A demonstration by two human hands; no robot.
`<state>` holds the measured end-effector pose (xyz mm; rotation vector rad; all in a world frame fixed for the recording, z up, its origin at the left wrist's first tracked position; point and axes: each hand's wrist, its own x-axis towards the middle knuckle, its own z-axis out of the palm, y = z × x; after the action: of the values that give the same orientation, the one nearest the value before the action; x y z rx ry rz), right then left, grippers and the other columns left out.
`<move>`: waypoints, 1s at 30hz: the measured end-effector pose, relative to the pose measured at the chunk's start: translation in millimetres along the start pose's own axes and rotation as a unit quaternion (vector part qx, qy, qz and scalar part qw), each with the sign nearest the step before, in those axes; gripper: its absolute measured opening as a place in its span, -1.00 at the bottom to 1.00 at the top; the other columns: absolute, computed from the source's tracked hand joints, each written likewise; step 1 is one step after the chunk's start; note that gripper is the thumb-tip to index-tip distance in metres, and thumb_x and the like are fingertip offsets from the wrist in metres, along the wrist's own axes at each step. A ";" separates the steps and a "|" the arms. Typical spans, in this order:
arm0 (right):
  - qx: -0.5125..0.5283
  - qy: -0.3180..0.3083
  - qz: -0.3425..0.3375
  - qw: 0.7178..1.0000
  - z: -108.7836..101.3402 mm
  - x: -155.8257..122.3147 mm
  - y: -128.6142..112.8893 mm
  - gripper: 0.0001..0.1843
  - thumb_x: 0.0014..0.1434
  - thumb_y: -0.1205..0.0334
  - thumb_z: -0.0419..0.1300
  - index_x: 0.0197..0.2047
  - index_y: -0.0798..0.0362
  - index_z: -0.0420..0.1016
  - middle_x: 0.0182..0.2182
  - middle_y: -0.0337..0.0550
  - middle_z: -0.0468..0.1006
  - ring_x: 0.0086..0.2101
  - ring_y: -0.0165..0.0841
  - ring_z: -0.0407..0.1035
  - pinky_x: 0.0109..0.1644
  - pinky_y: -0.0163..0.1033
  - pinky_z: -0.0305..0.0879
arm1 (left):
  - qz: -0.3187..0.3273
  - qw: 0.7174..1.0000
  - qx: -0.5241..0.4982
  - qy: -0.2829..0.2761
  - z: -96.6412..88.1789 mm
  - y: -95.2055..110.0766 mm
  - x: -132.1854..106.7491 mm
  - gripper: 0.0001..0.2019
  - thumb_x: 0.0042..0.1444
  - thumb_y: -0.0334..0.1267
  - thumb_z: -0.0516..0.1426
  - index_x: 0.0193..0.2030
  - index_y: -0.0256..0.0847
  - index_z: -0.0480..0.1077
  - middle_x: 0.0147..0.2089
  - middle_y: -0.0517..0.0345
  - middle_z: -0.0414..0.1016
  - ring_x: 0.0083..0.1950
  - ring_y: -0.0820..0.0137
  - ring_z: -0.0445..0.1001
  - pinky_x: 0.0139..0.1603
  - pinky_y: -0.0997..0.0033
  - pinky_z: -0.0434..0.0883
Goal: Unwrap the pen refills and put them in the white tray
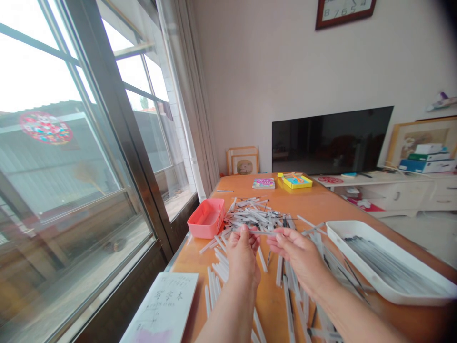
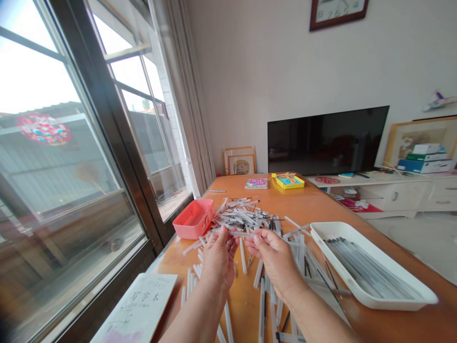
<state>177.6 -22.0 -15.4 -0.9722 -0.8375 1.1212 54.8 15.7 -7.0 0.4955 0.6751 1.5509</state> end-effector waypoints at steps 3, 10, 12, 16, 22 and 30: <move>-0.004 0.002 0.000 1.000 -0.4 0.6 -1.1 -0.55 0.08 -0.06 0.39 -0.09 0.06 0.49 -0.24 -0.09 0.65 -0.12 -0.20 0.56 0.11 -0.02 0.44 | 0.001 1.000 -0.002 0.000 1.4 -0.7 -1.5 -0.63 -0.01 -0.06 0.38 -0.30 -0.22 0.33 -0.28 0.04 0.58 -0.41 0.50 0.49 -0.23 0.44 0.44; -0.015 0.004 -0.003 1.000 0.2 -1.9 -6.0 -0.51 0.02 -0.09 0.42 -0.12 0.08 0.51 -0.26 -0.08 0.65 -0.13 -0.17 0.57 0.08 0.00 0.47 | 0.002 1.000 0.005 -0.004 2.8 -0.9 -4.0 -0.64 0.01 -0.05 0.36 -0.29 -0.22 0.33 -0.26 0.03 0.59 -0.41 0.50 0.50 -0.24 0.46 0.44; -0.014 0.004 -0.005 1.000 0.8 -2.6 -7.2 -0.52 0.02 -0.08 0.42 -0.11 0.07 0.51 -0.26 -0.09 0.65 -0.14 -0.17 0.57 0.09 0.00 0.47 | 0.000 1.000 0.000 -0.004 3.3 0.0 -4.6 -0.66 0.03 -0.07 0.35 -0.28 -0.22 0.33 -0.26 0.03 0.59 -0.41 0.50 0.50 -0.24 0.46 0.44; -0.019 -0.012 0.005 1.000 0.3 -1.8 -8.5 -0.55 0.07 -0.07 0.38 -0.10 0.06 0.50 -0.21 -0.07 0.65 -0.10 -0.19 0.56 0.11 -0.04 0.45 | -0.010 1.000 -0.001 -0.014 3.7 4.9 -3.7 -0.69 0.05 -0.12 0.35 -0.27 -0.22 0.34 -0.27 0.04 0.58 -0.38 0.49 0.51 -0.23 0.46 0.45; -0.163 -0.013 -0.033 0.986 -11.3 7.1 -5.9 -0.54 0.19 -0.09 0.24 0.05 0.02 0.49 -0.03 0.00 0.62 0.04 -0.14 0.48 0.12 -0.03 0.40 | -0.019 0.999 0.038 -0.014 -0.5 9.3 1.1 -0.65 0.01 -0.08 0.37 -0.25 -0.22 0.35 -0.23 0.03 0.58 -0.36 0.48 0.52 -0.24 0.46 0.45; -0.488 -0.015 -0.252 0.836 -16.9 13.7 -5.1 -0.73 0.24 0.15 0.14 -0.10 -0.06 0.63 -0.18 -0.13 0.65 -0.11 -0.22 0.47 0.04 -0.15 0.31 | -0.064 0.992 0.093 -0.056 -0.1 4.1 -0.7 -0.57 -0.15 -0.04 0.44 -0.33 -0.23 0.37 -0.30 0.11 0.54 -0.41 0.51 0.48 -0.31 0.50 0.40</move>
<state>198.0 -12.8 -15.8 -1.4262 -1.6452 0.1813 51.8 14.9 -4.2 0.6606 0.7545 1.3358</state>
